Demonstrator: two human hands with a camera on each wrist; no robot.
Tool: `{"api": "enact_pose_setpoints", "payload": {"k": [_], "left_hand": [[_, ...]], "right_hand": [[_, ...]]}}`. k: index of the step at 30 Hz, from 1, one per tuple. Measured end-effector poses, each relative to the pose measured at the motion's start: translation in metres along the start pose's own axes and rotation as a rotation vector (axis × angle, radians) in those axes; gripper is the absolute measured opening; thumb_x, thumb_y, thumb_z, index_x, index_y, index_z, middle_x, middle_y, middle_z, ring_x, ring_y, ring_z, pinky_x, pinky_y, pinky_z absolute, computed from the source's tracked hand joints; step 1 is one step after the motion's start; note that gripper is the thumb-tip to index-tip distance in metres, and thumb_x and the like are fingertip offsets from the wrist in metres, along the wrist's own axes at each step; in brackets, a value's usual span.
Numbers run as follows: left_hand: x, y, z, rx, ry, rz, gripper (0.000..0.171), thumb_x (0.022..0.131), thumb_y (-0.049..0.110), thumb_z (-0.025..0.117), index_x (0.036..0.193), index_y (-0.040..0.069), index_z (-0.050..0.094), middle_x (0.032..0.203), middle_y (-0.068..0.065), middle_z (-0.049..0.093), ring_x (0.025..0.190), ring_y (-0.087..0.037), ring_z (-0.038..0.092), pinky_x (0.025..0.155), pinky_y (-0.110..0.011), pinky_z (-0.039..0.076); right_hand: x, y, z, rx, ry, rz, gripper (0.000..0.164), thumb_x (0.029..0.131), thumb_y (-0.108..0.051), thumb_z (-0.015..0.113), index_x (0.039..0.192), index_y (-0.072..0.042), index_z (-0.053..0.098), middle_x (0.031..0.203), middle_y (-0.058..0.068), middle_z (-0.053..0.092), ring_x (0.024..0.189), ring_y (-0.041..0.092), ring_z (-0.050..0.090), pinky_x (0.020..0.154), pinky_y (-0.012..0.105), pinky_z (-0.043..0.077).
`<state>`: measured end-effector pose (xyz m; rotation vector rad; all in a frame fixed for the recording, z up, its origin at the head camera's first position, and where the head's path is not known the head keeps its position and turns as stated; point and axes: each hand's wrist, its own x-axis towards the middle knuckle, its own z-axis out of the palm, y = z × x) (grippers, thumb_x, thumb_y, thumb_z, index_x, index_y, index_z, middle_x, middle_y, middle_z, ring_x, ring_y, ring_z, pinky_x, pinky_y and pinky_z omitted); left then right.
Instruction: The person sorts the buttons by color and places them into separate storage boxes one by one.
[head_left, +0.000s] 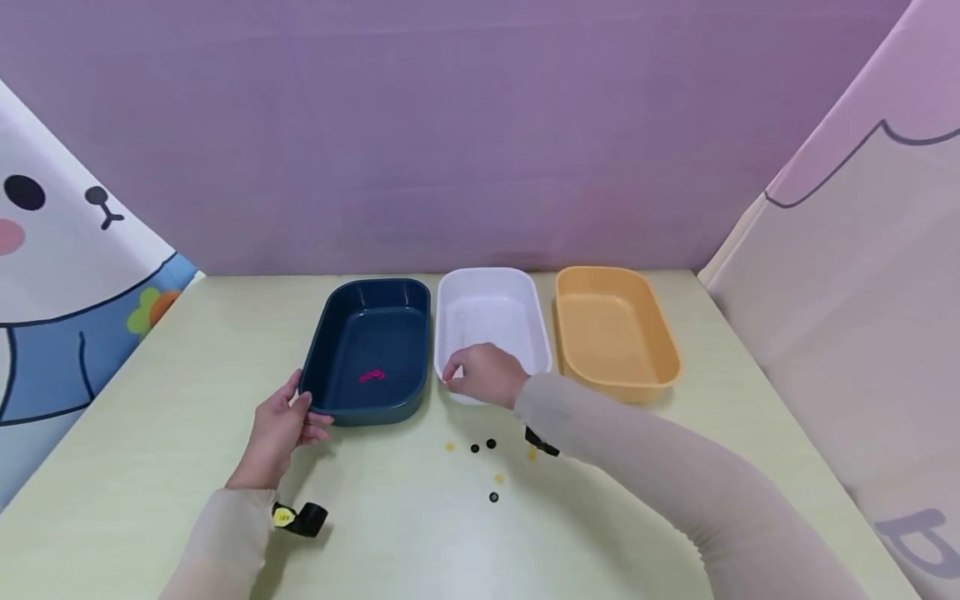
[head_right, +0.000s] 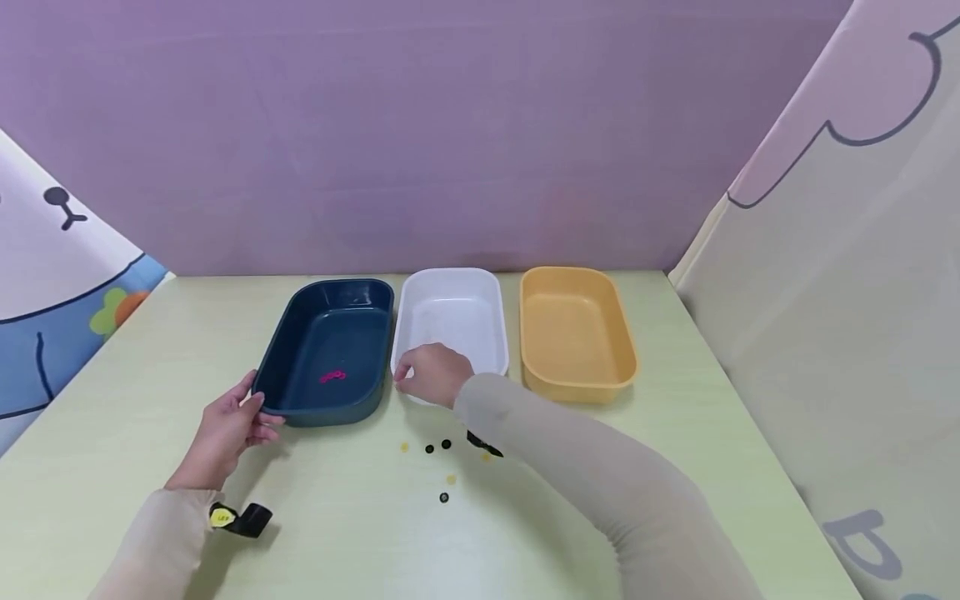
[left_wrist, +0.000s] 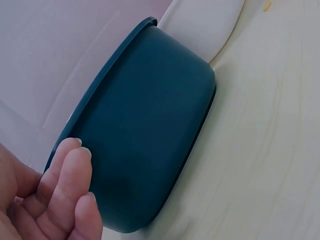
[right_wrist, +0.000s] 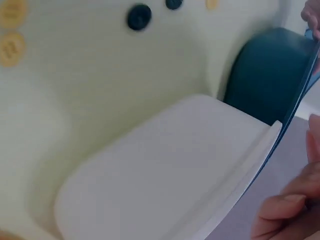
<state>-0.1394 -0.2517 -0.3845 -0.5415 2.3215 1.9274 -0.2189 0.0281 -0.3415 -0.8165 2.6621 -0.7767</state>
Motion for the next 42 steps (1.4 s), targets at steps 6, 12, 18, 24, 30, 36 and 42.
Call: {"api": "enact_pose_setpoints", "payload": {"k": [6, 12, 18, 24, 30, 36, 42], "left_hand": [[-0.003, -0.004, 0.000, 0.005, 0.002, -0.032, 0.057, 0.106, 0.013, 0.029, 0.154, 0.015, -0.001, 0.062, 0.008, 0.064, 0.047, -0.005, 0.059, 0.054, -0.019, 0.051], [-0.005, -0.008, 0.000, 0.011, 0.005, -0.045, 0.057, 0.105, 0.012, 0.030, 0.154, 0.014, 0.000, 0.061, 0.006, 0.063, 0.046, -0.006, 0.059, 0.054, -0.020, 0.051], [-0.005, -0.008, 0.001, 0.008, 0.013, -0.038, 0.057, 0.105, 0.012, 0.030, 0.154, 0.013, 0.000, 0.061, 0.006, 0.063, 0.046, -0.006, 0.058, 0.053, -0.019, 0.051], [-0.005, -0.006, 0.002, -0.003, 0.005, -0.030, 0.057, 0.105, 0.013, 0.030, 0.154, 0.013, 0.000, 0.061, 0.006, 0.063, 0.047, -0.006, 0.059, 0.054, -0.020, 0.051], [-0.006, -0.007, 0.000, 0.006, 0.022, -0.021, 0.057, 0.105, 0.013, 0.030, 0.154, 0.015, 0.000, 0.061, 0.007, 0.063, 0.048, -0.005, 0.059, 0.056, -0.019, 0.052], [-0.004, -0.005, -0.001, 0.009, 0.018, -0.007, 0.057, 0.105, 0.013, 0.030, 0.154, 0.015, 0.000, 0.061, 0.008, 0.063, 0.048, -0.005, 0.059, 0.055, -0.019, 0.051], [0.000, -0.003, 0.000, -0.011, 0.005, -0.004, 0.057, 0.105, 0.013, 0.029, 0.154, 0.014, -0.001, 0.061, 0.008, 0.063, 0.048, -0.004, 0.059, 0.054, -0.019, 0.051]], "right_hand": [[-0.020, 0.010, 0.005, 0.029, 0.000, 0.001, 0.005, 0.087, -0.018, 0.071, 0.090, -0.015, 0.073, 0.080, -0.006, 0.067, 0.074, 0.012, 0.055, 0.068, 0.028, 0.045], [-0.037, 0.024, 0.007, 0.054, -0.032, -0.011, 0.006, 0.086, -0.015, 0.071, 0.092, -0.012, 0.072, 0.070, -0.005, 0.057, 0.070, 0.013, 0.050, 0.067, 0.028, 0.042], [-0.051, 0.045, 0.003, 0.079, -0.060, -0.007, 0.009, 0.087, -0.012, 0.070, 0.094, -0.007, 0.071, 0.067, -0.005, 0.053, 0.068, 0.012, 0.047, 0.065, 0.027, 0.041], [-0.067, 0.071, 0.004, 0.095, -0.068, 0.000, 0.007, 0.086, -0.010, 0.070, 0.092, -0.006, 0.071, 0.067, -0.005, 0.053, 0.064, 0.010, 0.046, 0.059, 0.024, 0.040], [-0.078, 0.087, 0.007, 0.075, -0.079, -0.026, 0.004, 0.084, -0.011, 0.072, 0.087, -0.009, 0.072, 0.068, -0.009, 0.055, 0.063, 0.007, 0.046, 0.057, 0.022, 0.040], [-0.080, 0.105, 0.012, 0.123, -0.059, -0.031, 0.004, 0.084, -0.012, 0.071, 0.084, -0.008, 0.071, 0.075, -0.009, 0.064, 0.067, 0.005, 0.052, 0.062, 0.023, 0.046], [-0.083, 0.111, 0.018, 0.154, -0.064, -0.038, 0.004, 0.084, -0.008, 0.071, 0.087, -0.007, 0.071, 0.080, -0.005, 0.068, 0.075, 0.006, 0.059, 0.069, 0.023, 0.048]]}}
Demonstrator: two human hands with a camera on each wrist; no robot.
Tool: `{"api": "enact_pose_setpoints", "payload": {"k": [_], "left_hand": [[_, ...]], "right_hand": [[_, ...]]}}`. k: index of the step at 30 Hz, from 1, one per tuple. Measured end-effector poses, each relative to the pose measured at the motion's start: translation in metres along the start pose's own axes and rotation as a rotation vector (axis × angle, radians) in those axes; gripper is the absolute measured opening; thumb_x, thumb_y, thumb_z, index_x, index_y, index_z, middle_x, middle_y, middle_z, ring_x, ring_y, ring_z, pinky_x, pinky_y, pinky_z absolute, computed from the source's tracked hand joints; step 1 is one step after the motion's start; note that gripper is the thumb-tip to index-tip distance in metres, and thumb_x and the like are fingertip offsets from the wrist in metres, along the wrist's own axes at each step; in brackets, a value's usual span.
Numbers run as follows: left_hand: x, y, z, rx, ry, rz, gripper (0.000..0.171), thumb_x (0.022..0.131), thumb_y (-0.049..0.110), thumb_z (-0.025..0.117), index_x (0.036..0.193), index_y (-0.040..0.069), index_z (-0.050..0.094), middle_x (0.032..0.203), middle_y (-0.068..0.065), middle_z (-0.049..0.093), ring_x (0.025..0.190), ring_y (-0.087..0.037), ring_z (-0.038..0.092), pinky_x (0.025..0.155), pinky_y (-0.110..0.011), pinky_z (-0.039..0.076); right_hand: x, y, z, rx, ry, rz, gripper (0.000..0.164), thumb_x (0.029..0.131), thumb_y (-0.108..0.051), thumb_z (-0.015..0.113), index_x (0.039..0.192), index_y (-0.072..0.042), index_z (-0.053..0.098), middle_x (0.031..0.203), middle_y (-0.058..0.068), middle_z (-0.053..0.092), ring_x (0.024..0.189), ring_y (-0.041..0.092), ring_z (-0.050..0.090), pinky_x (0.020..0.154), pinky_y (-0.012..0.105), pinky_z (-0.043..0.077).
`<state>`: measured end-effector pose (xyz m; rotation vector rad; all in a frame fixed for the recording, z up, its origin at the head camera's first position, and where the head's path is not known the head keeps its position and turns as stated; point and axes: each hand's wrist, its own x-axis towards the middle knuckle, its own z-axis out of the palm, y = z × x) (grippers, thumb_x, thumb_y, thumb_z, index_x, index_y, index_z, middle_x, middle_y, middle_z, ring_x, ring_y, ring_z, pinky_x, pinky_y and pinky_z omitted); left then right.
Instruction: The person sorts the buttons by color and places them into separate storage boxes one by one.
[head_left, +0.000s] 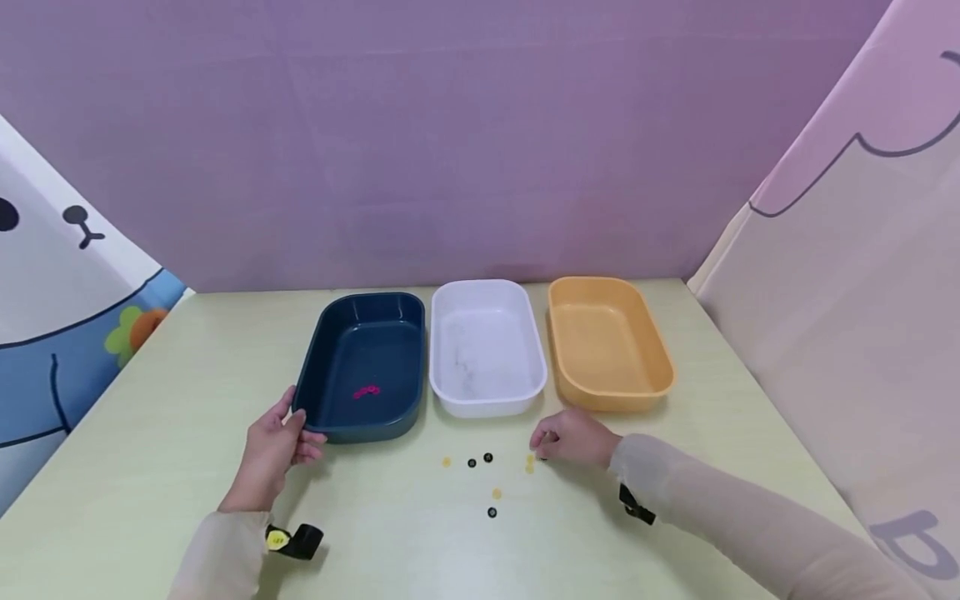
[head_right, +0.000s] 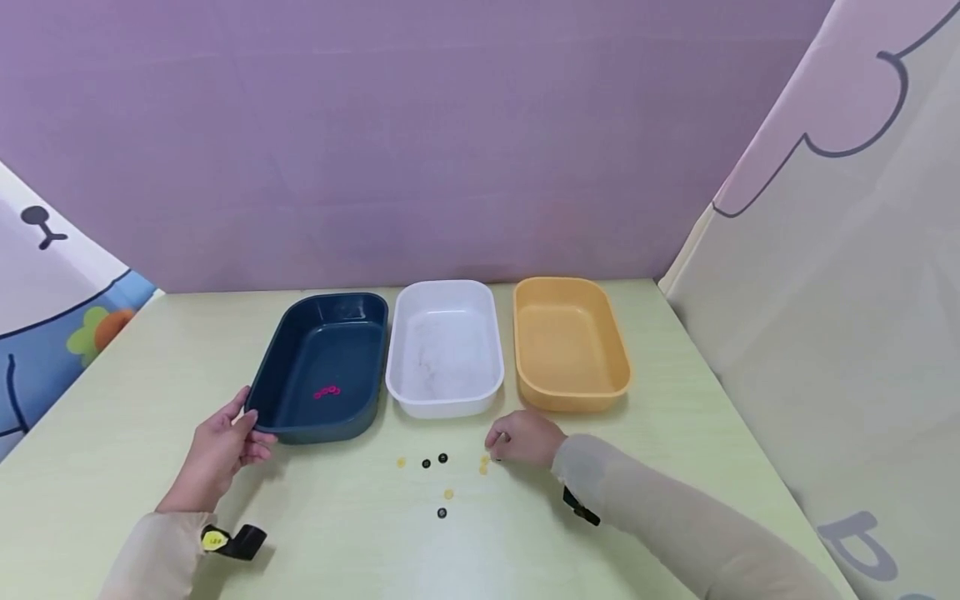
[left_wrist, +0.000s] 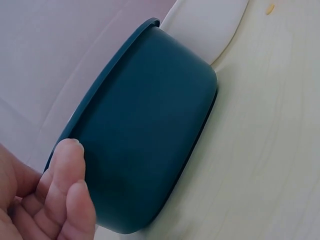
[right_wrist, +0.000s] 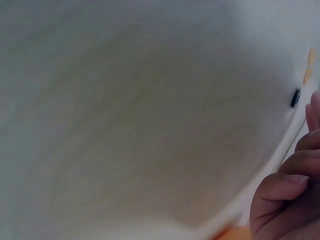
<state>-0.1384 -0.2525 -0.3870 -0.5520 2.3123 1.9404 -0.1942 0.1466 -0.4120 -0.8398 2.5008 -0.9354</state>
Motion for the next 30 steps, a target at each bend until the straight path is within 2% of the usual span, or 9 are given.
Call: {"api": "enact_pose_setpoints", "payload": {"k": [4, 14, 25, 30], "left_hand": [[0.000, -0.001, -0.001, -0.012, 0.000, -0.009, 0.057, 0.105, 0.012, 0.029, 0.154, 0.013, 0.000, 0.061, 0.007, 0.063, 0.049, -0.004, 0.059, 0.055, -0.019, 0.051], [0.000, -0.001, -0.001, -0.034, -0.005, 0.011, 0.057, 0.105, 0.013, 0.030, 0.154, 0.014, 0.001, 0.061, 0.009, 0.063, 0.048, -0.003, 0.058, 0.055, -0.018, 0.051], [0.000, -0.001, -0.002, -0.047, 0.002, 0.002, 0.057, 0.105, 0.012, 0.030, 0.155, 0.015, 0.001, 0.059, 0.009, 0.062, 0.048, -0.004, 0.059, 0.054, -0.018, 0.052], [0.001, -0.001, -0.001, -0.047, -0.005, -0.006, 0.057, 0.106, 0.013, 0.031, 0.155, 0.016, 0.001, 0.060, 0.008, 0.063, 0.048, -0.004, 0.059, 0.053, -0.019, 0.051]], "right_hand": [[-0.001, 0.001, 0.006, 0.039, -0.029, 0.004, 0.006, 0.084, -0.008, 0.071, 0.090, -0.007, 0.071, 0.083, -0.004, 0.069, 0.076, 0.005, 0.060, 0.070, 0.022, 0.048], [-0.002, -0.002, 0.010, 0.069, -0.032, 0.023, 0.007, 0.084, -0.007, 0.071, 0.091, -0.007, 0.071, 0.080, -0.005, 0.068, 0.076, 0.008, 0.060, 0.070, 0.025, 0.048], [0.001, 0.001, 0.012, 0.039, -0.031, 0.004, 0.005, 0.083, -0.005, 0.071, 0.087, -0.009, 0.069, 0.075, -0.008, 0.062, 0.071, 0.007, 0.054, 0.068, 0.025, 0.046], [0.001, 0.001, 0.010, 0.007, -0.012, 0.040, 0.010, 0.081, -0.006, 0.074, 0.080, -0.010, 0.064, 0.072, -0.007, 0.056, 0.069, 0.008, 0.049, 0.065, 0.025, 0.043]]}}
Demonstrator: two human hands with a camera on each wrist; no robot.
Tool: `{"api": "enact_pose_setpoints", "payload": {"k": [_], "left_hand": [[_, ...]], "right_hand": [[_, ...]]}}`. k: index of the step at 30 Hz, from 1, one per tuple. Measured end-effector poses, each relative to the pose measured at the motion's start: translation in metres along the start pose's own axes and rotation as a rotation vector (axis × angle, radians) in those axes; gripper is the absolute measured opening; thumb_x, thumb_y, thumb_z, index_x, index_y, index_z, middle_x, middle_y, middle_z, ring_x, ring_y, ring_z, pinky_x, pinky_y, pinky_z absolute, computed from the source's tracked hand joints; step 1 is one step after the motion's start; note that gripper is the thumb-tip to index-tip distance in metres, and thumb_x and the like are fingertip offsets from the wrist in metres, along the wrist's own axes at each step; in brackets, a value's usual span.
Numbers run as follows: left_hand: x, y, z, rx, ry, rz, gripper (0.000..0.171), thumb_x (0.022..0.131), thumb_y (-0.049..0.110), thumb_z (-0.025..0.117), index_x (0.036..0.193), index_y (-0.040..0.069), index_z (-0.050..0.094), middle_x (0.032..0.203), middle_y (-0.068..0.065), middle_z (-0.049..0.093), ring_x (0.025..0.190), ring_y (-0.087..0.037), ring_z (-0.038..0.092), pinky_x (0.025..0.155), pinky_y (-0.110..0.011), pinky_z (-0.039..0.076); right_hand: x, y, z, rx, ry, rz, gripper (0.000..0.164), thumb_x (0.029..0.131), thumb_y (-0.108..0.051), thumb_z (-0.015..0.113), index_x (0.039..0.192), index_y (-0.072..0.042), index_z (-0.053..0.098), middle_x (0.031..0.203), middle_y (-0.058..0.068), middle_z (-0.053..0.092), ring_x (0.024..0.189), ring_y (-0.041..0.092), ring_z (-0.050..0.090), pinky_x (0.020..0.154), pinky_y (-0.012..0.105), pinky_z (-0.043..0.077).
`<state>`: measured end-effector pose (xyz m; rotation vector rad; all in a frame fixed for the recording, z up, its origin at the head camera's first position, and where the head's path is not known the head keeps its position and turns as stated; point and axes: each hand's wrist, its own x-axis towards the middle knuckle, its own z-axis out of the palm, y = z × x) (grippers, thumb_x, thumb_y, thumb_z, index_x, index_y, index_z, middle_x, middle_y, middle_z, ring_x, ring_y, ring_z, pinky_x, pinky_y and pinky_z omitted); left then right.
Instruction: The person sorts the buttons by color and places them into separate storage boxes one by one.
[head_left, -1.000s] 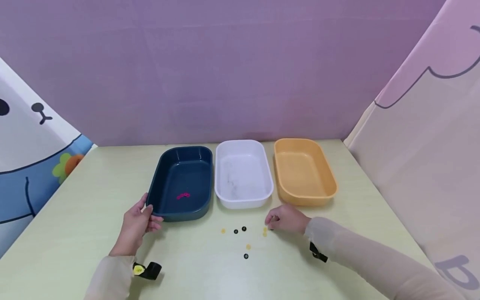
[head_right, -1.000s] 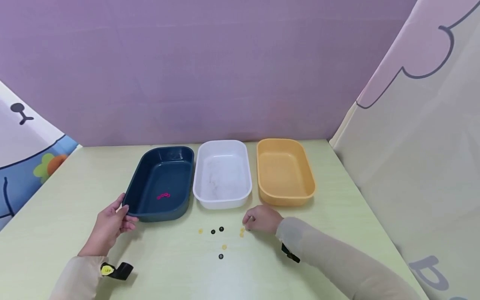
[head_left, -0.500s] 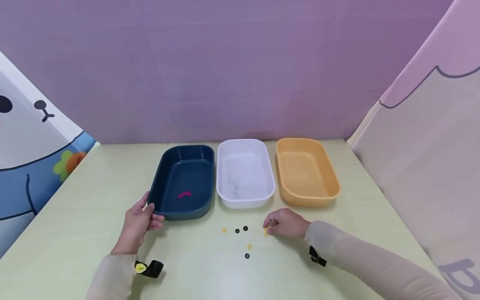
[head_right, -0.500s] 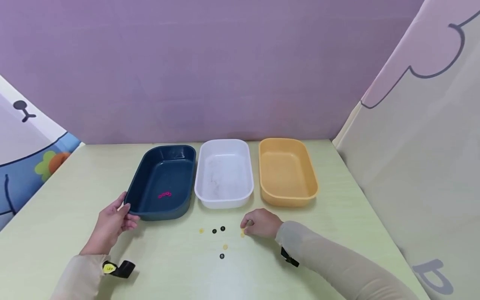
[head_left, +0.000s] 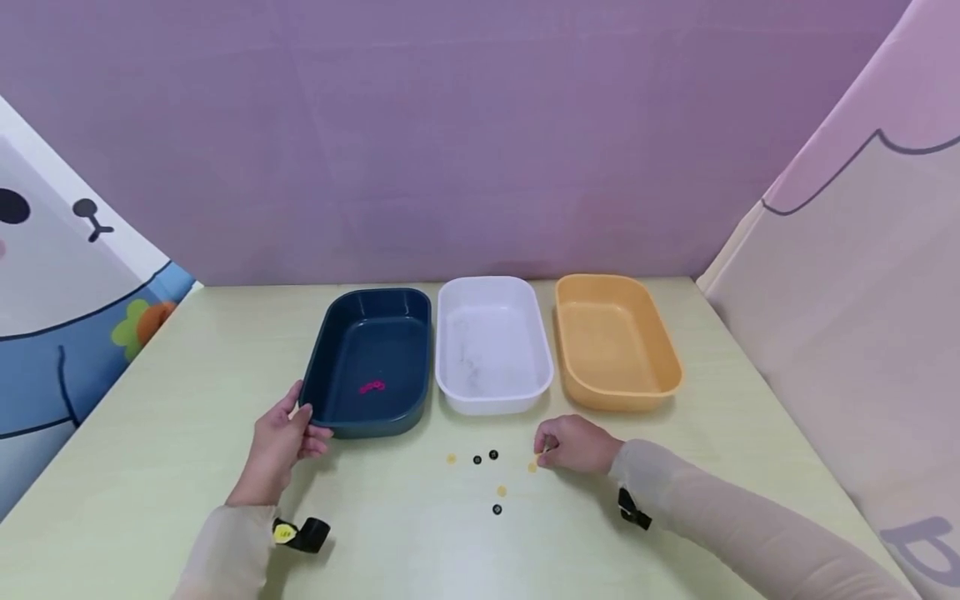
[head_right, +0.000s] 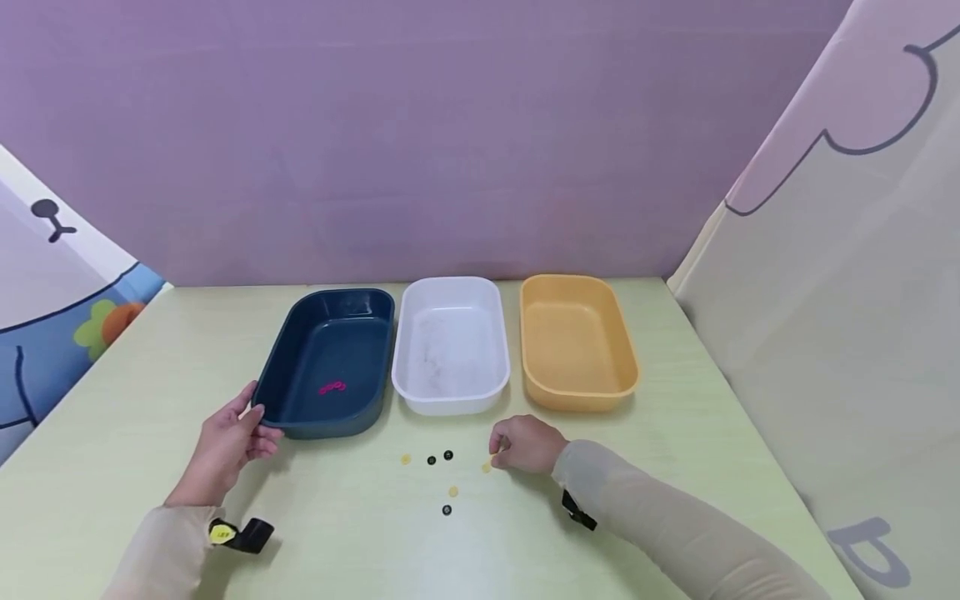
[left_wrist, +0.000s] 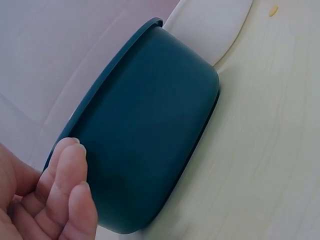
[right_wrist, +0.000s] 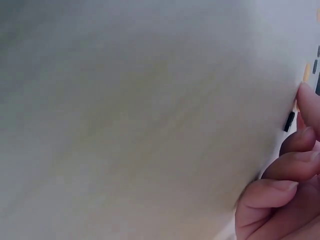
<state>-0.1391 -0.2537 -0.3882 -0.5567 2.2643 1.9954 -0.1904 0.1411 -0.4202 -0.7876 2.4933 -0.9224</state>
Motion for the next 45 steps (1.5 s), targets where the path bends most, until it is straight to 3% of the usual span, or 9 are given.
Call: {"api": "enact_pose_setpoints", "payload": {"k": [6, 12, 16, 25, 33, 40, 45], "left_hand": [[-0.002, 0.001, 0.002, -0.003, 0.006, -0.015, 0.057, 0.106, 0.013, 0.030, 0.155, 0.016, 0.001, 0.060, 0.007, 0.063, 0.047, -0.004, 0.059, 0.053, -0.018, 0.051], [-0.004, 0.003, 0.001, -0.010, -0.007, 0.002, 0.058, 0.106, 0.014, 0.031, 0.155, 0.015, 0.000, 0.060, 0.008, 0.063, 0.047, -0.003, 0.058, 0.053, -0.018, 0.051], [-0.006, 0.004, 0.000, -0.018, -0.012, -0.003, 0.059, 0.106, 0.013, 0.032, 0.155, 0.015, 0.000, 0.061, 0.008, 0.063, 0.047, -0.004, 0.058, 0.054, -0.018, 0.051], [-0.006, 0.003, -0.001, -0.038, 0.006, -0.017, 0.059, 0.105, 0.014, 0.033, 0.155, 0.015, 0.001, 0.061, 0.008, 0.063, 0.048, -0.003, 0.059, 0.055, -0.018, 0.051], [-0.007, 0.002, 0.001, -0.061, 0.017, -0.007, 0.059, 0.105, 0.015, 0.034, 0.155, 0.014, 0.003, 0.061, 0.009, 0.063, 0.048, -0.003, 0.059, 0.054, -0.017, 0.051], [-0.006, 0.002, -0.001, -0.037, 0.021, 0.003, 0.058, 0.105, 0.014, 0.033, 0.155, 0.013, 0.003, 0.061, 0.009, 0.063, 0.048, -0.003, 0.059, 0.055, -0.017, 0.052], [-0.005, 0.003, 0.001, -0.022, 0.017, -0.004, 0.058, 0.105, 0.014, 0.034, 0.155, 0.013, 0.003, 0.062, 0.007, 0.064, 0.048, -0.003, 0.059, 0.056, -0.018, 0.052]], "right_hand": [[-0.001, 0.000, -0.002, -0.027, -0.001, 0.046, 0.015, 0.080, -0.010, 0.076, 0.074, -0.011, 0.062, 0.070, -0.007, 0.052, 0.070, 0.010, 0.047, 0.066, 0.026, 0.041], [-0.001, -0.001, -0.006, -0.039, -0.006, 0.056, 0.012, 0.082, -0.010, 0.074, 0.075, -0.012, 0.064, 0.074, -0.008, 0.060, 0.073, 0.009, 0.052, 0.074, 0.031, 0.046], [-0.001, -0.003, -0.011, 0.024, 0.007, 0.052, 0.010, 0.082, -0.008, 0.072, 0.075, -0.010, 0.066, 0.073, -0.006, 0.061, 0.070, 0.010, 0.052, 0.067, 0.026, 0.045], [0.005, -0.008, -0.030, 0.082, 0.060, -0.056, 0.006, 0.086, -0.008, 0.066, 0.081, -0.005, 0.069, 0.076, -0.004, 0.065, 0.068, 0.008, 0.049, 0.065, 0.023, 0.042], [0.017, -0.022, -0.055, 0.169, 0.104, 0.027, 0.010, 0.086, -0.007, 0.065, 0.085, 0.001, 0.071, 0.077, 0.002, 0.066, 0.071, 0.012, 0.049, 0.068, 0.027, 0.040], [0.037, -0.030, -0.072, 0.194, 0.125, 0.099, 0.012, 0.087, -0.010, 0.065, 0.087, 0.000, 0.071, 0.079, -0.001, 0.065, 0.076, 0.014, 0.050, 0.072, 0.028, 0.040], [0.049, -0.033, -0.080, 0.216, 0.131, 0.134, 0.016, 0.088, -0.010, 0.064, 0.092, 0.005, 0.069, 0.085, 0.006, 0.067, 0.081, 0.016, 0.051, 0.077, 0.029, 0.042]]}}
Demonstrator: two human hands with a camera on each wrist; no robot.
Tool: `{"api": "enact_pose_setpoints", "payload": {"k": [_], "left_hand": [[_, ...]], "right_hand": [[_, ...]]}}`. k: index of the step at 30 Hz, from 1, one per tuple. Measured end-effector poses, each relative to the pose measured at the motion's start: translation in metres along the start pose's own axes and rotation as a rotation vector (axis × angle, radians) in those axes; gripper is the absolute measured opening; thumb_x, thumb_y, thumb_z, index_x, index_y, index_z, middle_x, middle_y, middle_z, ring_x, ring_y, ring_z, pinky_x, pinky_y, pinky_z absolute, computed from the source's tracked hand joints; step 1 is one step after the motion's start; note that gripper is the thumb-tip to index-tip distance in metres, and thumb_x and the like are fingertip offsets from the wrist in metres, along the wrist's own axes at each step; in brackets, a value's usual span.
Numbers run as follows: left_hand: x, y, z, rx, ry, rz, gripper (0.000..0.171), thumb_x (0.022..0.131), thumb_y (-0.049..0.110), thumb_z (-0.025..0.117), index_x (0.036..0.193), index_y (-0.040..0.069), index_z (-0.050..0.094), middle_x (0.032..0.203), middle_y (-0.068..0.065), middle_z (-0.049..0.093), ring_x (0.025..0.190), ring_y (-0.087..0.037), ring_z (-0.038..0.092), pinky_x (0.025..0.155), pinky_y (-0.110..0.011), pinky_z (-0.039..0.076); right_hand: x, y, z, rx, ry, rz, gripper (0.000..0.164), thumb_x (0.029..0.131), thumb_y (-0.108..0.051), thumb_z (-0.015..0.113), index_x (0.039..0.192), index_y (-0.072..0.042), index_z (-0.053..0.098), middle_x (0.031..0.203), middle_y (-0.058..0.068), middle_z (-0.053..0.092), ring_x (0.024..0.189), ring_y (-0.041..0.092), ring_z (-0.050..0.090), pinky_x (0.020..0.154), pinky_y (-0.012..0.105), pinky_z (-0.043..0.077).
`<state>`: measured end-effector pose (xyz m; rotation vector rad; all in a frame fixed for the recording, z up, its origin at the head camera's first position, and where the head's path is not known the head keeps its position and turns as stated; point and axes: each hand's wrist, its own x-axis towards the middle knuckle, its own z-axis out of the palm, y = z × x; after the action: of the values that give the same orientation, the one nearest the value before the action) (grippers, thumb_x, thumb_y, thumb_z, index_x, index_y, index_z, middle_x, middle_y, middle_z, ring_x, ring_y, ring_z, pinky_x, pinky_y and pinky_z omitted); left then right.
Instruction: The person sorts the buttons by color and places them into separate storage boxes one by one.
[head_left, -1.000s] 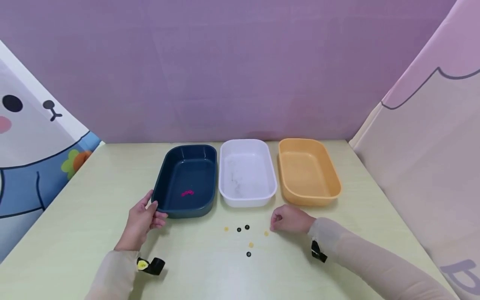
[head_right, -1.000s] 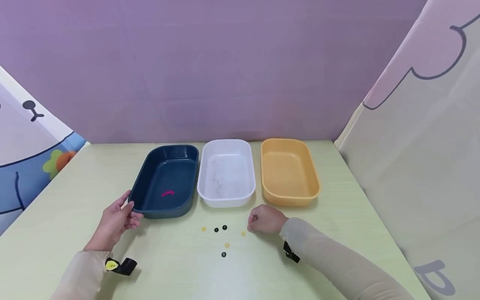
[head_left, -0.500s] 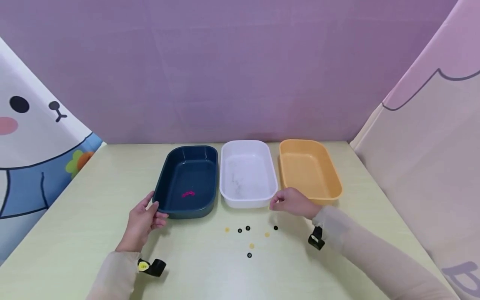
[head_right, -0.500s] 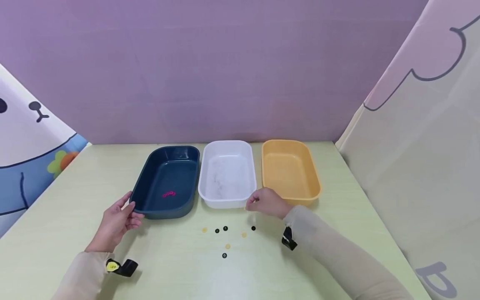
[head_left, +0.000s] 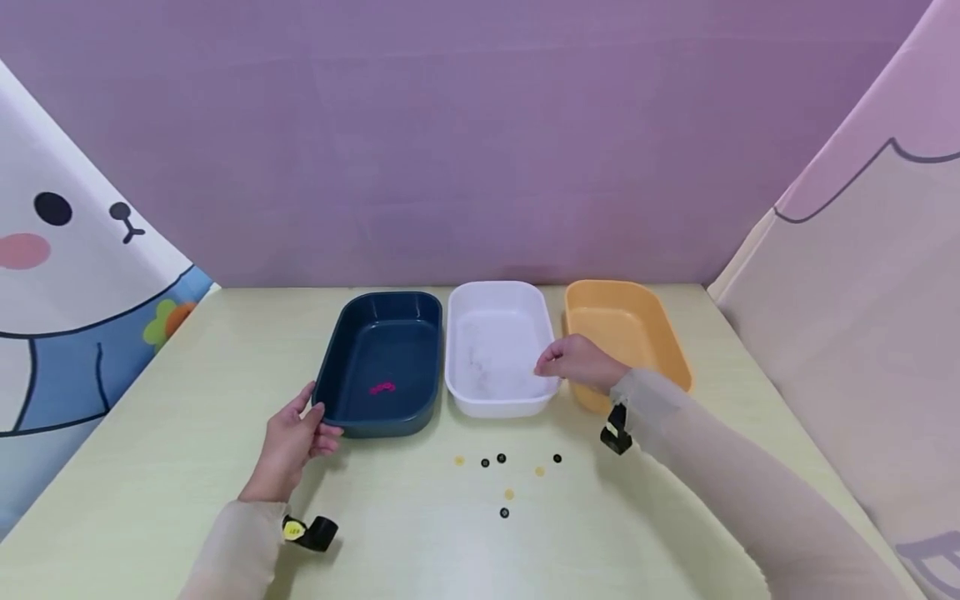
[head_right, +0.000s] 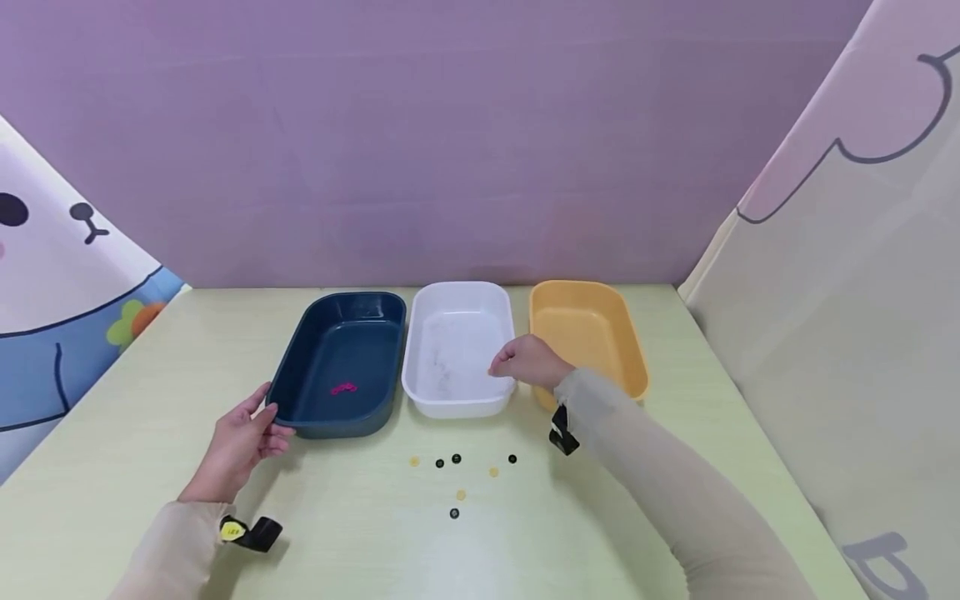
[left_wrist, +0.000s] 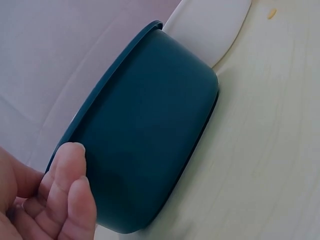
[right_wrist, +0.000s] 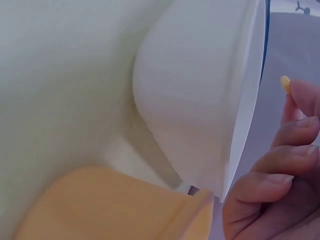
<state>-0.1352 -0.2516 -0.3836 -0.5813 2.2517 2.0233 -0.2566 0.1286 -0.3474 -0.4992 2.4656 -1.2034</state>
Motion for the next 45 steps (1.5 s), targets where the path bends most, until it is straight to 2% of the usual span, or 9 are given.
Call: {"api": "enact_pose_setpoints", "payload": {"k": [7, 14, 22, 28, 32, 38, 42, 45], "left_hand": [[0.000, 0.001, 0.003, -0.018, 0.006, 0.007, 0.057, 0.105, 0.013, 0.033, 0.155, 0.013, 0.004, 0.061, 0.007, 0.063, 0.047, -0.003, 0.059, 0.055, -0.018, 0.052], [-0.001, 0.000, 0.006, -0.029, 0.001, 0.013, 0.056, 0.105, 0.012, 0.032, 0.155, 0.011, 0.005, 0.060, 0.007, 0.063, 0.047, -0.004, 0.059, 0.054, -0.018, 0.052], [-0.002, -0.002, 0.010, -0.029, -0.007, 0.026, 0.056, 0.105, 0.010, 0.030, 0.154, 0.007, 0.002, 0.060, 0.005, 0.063, 0.046, -0.003, 0.058, 0.053, -0.018, 0.051], [0.001, 0.000, 0.014, -0.018, -0.026, 0.023, 0.056, 0.105, 0.010, 0.029, 0.154, 0.008, 0.002, 0.060, 0.003, 0.063, 0.046, -0.005, 0.059, 0.052, -0.019, 0.051], [0.001, 0.000, 0.016, -0.018, -0.023, 0.002, 0.056, 0.105, 0.009, 0.028, 0.154, 0.008, 0.002, 0.059, 0.002, 0.063, 0.046, -0.006, 0.059, 0.051, -0.019, 0.051], [0.000, 0.001, 0.015, -0.018, -0.009, 0.016, 0.055, 0.105, 0.010, 0.029, 0.155, 0.009, 0.003, 0.059, 0.003, 0.063, 0.045, -0.005, 0.059, 0.051, -0.019, 0.051], [-0.001, 0.002, 0.016, -0.017, -0.007, 0.014, 0.055, 0.105, 0.009, 0.028, 0.155, 0.009, 0.003, 0.057, 0.003, 0.062, 0.045, -0.005, 0.058, 0.049, -0.019, 0.051], [-0.002, 0.002, 0.018, -0.015, 0.007, 0.015, 0.055, 0.105, 0.008, 0.029, 0.155, 0.009, 0.004, 0.057, 0.002, 0.062, 0.044, -0.005, 0.058, 0.049, -0.019, 0.050]], "right_hand": [[0.025, -0.012, -0.008, -0.059, 0.013, 0.032, 0.019, 0.089, -0.013, 0.065, 0.096, 0.004, 0.070, 0.089, 0.006, 0.067, 0.082, 0.018, 0.051, 0.073, 0.028, 0.042], [0.049, -0.025, -0.010, -0.114, 0.020, 0.064, 0.020, 0.090, -0.015, 0.065, 0.099, 0.001, 0.071, 0.089, 0.004, 0.064, 0.076, 0.014, 0.047, 0.068, 0.025, 0.039], [0.073, -0.038, -0.012, -0.134, 0.022, 0.138, 0.023, 0.090, -0.022, 0.066, 0.104, -0.005, 0.071, 0.097, 0.005, 0.062, 0.084, 0.019, 0.047, 0.069, 0.029, 0.040], [0.091, -0.036, -0.014, -0.091, 0.071, 0.122, 0.023, 0.087, -0.019, 0.067, 0.103, -0.003, 0.072, 0.078, 0.002, 0.052, 0.054, 0.011, 0.034, 0.048, 0.022, 0.029], [0.098, -0.038, -0.011, -0.070, 0.077, 0.109, 0.025, 0.086, -0.018, 0.066, 0.105, -0.001, 0.072, 0.072, 0.000, 0.048, 0.046, 0.008, 0.030, 0.043, 0.021, 0.027], [0.109, -0.036, -0.003, -0.112, 0.118, 0.096, 0.025, 0.084, -0.019, 0.067, 0.102, -0.002, 0.073, 0.066, 0.000, 0.050, 0.051, 0.009, 0.038, 0.045, 0.022, 0.030], [0.113, -0.029, 0.004, -0.125, 0.125, 0.114, 0.027, 0.082, -0.019, 0.068, 0.102, -0.002, 0.072, 0.081, 0.010, 0.063, 0.063, 0.012, 0.048, 0.053, 0.024, 0.039], [0.113, -0.025, 0.007, -0.123, 0.137, 0.127, 0.028, 0.081, -0.018, 0.068, 0.102, 0.001, 0.071, 0.095, 0.015, 0.067, 0.074, 0.016, 0.054, 0.062, 0.027, 0.045]]}}
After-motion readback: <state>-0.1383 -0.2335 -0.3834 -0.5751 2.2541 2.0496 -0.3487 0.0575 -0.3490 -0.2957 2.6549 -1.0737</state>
